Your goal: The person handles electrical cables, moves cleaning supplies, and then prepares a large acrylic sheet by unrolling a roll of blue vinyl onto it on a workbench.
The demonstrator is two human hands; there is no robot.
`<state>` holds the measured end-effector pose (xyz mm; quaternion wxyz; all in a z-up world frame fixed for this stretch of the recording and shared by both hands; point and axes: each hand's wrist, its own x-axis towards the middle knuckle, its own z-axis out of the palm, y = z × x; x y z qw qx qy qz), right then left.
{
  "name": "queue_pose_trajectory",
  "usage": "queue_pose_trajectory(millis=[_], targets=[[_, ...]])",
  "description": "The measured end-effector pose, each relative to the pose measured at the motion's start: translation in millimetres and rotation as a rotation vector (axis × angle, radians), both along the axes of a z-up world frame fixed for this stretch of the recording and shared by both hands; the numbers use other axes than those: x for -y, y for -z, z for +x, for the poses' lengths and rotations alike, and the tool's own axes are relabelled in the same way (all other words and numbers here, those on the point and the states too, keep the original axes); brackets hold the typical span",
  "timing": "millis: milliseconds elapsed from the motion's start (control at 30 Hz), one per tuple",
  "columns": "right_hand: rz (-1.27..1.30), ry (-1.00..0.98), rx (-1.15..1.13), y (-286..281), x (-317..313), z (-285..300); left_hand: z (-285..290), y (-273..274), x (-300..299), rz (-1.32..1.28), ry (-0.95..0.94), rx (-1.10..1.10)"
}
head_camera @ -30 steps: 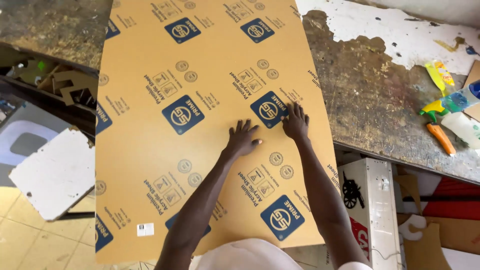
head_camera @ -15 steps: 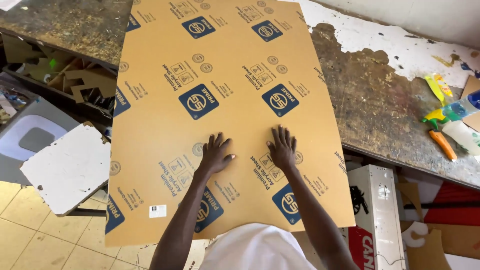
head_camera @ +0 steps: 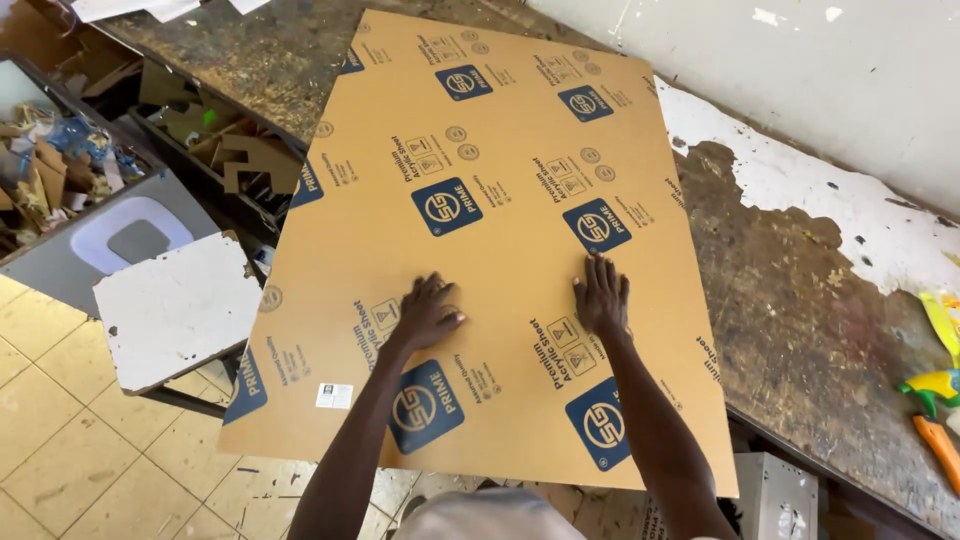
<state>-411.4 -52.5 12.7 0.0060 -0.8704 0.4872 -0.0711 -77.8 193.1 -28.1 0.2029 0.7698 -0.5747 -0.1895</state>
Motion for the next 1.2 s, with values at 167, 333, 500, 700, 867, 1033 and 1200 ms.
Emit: queue_pose_trajectory(millis=[167,333,500,700,867,1033,1200], targets=[[-0.044,-0.032,0.08,11,0,-3,37,14,-41,-0.058,-0.239,0.112],[-0.175,-0.054,0.247,65,-58,54,-41,8,-30,-0.149,-0.001,0.192],[-0.008,-0.204,0.399,55,-181,104,-31,6,-49,-0.114,0.11,0.082],[0.124,-0.122,0.454,68,-265,154,71,12,-128,-0.182,-0.012,0.228],[0.037,-0.068,0.586,73,-353,202,115,25,-184,-0.439,0.155,0.279],[0.046,-0.023,0.521,88,-404,221,107,65,-191,-0.522,0.139,0.149],[-0.017,0.077,0.453,90,-449,204,101,31,-203,-0.603,0.382,0.094]])
